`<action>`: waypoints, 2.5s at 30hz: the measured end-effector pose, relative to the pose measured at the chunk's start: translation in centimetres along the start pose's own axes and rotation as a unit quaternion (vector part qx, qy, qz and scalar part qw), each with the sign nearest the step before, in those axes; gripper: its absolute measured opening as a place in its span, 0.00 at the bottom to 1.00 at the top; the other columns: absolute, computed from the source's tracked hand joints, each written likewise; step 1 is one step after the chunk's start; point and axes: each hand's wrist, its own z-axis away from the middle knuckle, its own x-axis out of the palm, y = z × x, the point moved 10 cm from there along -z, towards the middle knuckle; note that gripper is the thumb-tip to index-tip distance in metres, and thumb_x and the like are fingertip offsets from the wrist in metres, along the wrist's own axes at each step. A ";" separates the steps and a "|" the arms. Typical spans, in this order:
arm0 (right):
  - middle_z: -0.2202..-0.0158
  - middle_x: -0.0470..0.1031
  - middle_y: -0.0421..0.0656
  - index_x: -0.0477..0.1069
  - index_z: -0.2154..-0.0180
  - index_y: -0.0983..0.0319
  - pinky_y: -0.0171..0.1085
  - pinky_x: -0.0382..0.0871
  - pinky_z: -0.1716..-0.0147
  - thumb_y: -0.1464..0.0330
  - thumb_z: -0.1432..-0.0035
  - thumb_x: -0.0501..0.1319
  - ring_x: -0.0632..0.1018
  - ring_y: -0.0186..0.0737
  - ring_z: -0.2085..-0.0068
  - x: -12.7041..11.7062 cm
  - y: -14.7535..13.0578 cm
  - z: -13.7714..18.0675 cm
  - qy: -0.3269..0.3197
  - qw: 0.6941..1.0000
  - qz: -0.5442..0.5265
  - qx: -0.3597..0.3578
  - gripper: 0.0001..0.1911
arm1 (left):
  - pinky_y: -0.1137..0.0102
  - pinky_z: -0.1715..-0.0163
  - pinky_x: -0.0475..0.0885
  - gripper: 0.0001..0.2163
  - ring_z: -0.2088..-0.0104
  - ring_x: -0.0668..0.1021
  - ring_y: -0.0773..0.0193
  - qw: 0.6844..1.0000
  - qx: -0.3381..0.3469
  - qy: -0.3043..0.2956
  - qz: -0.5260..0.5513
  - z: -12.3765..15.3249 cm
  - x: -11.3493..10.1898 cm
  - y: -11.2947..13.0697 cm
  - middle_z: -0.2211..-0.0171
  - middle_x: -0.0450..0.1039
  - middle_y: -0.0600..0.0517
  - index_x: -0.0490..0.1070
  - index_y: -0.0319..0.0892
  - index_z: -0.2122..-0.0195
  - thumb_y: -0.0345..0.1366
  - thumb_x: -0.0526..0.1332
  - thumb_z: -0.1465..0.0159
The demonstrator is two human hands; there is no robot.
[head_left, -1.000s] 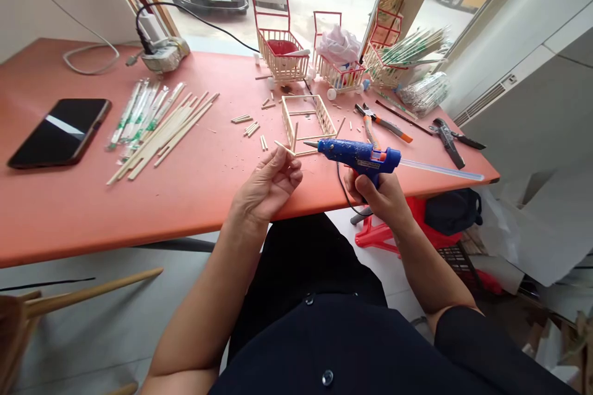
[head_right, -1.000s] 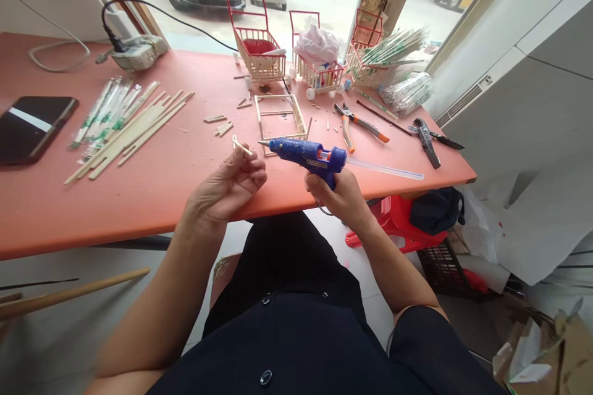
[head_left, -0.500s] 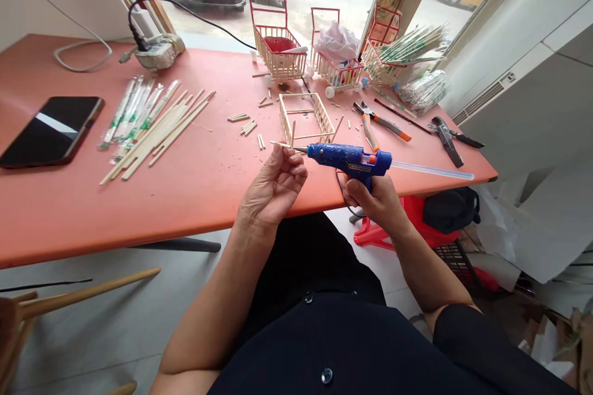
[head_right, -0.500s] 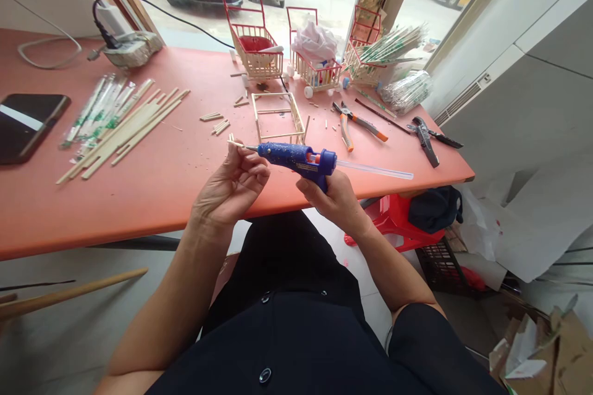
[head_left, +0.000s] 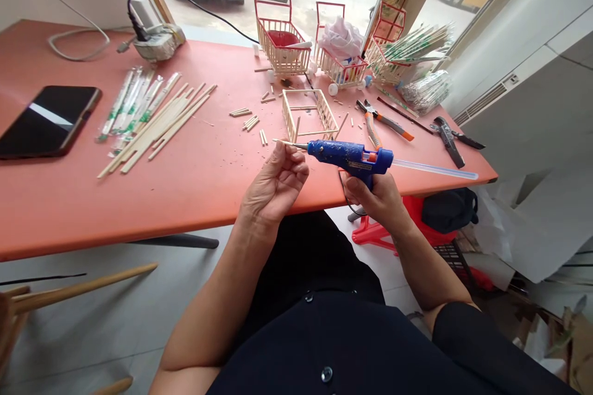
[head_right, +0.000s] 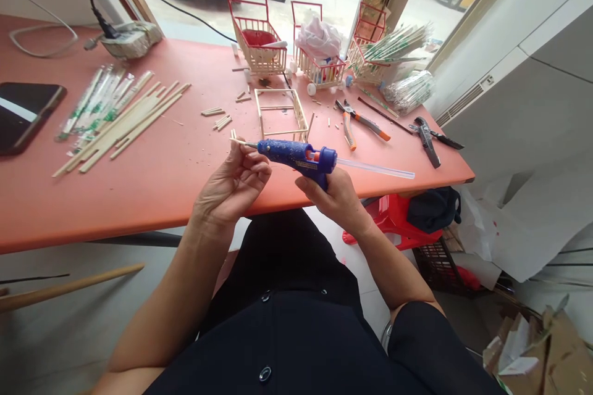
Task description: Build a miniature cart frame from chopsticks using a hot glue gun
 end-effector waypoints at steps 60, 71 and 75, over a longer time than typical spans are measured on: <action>0.79 0.57 0.36 0.60 0.75 0.57 0.38 0.58 0.73 0.34 0.34 0.61 0.61 0.34 0.74 -0.1 -0.1 -0.1 0.006 1.000 0.029 -0.009 0.36 | 0.79 0.73 0.67 0.16 0.74 0.72 0.75 1.000 0.007 -0.003 -0.025 -0.2 0.0 0.1 0.76 0.70 0.58 0.72 0.39 0.74 0.28 0.74 0.31; 0.80 0.58 0.35 0.61 0.75 0.57 0.37 0.58 0.74 0.32 0.34 0.59 0.61 0.33 0.75 -0.1 -0.4 -0.2 0.005 0.998 0.056 -0.017 0.37 | 0.78 0.73 0.68 0.17 0.75 0.72 0.75 1.000 0.005 0.017 -0.010 -0.3 -0.4 0.2 0.76 0.70 0.57 0.72 0.39 0.75 0.29 0.68 0.26; 0.79 0.61 0.36 0.62 0.75 0.57 0.38 0.59 0.73 0.34 0.33 0.59 0.63 0.34 0.75 0.0 -0.3 -0.1 0.001 0.999 0.051 -0.018 0.37 | 0.78 0.72 0.68 0.17 0.75 0.72 0.75 1.000 0.009 0.013 -0.014 -0.3 -0.3 0.3 0.76 0.70 0.57 0.73 0.39 0.75 0.28 0.70 0.27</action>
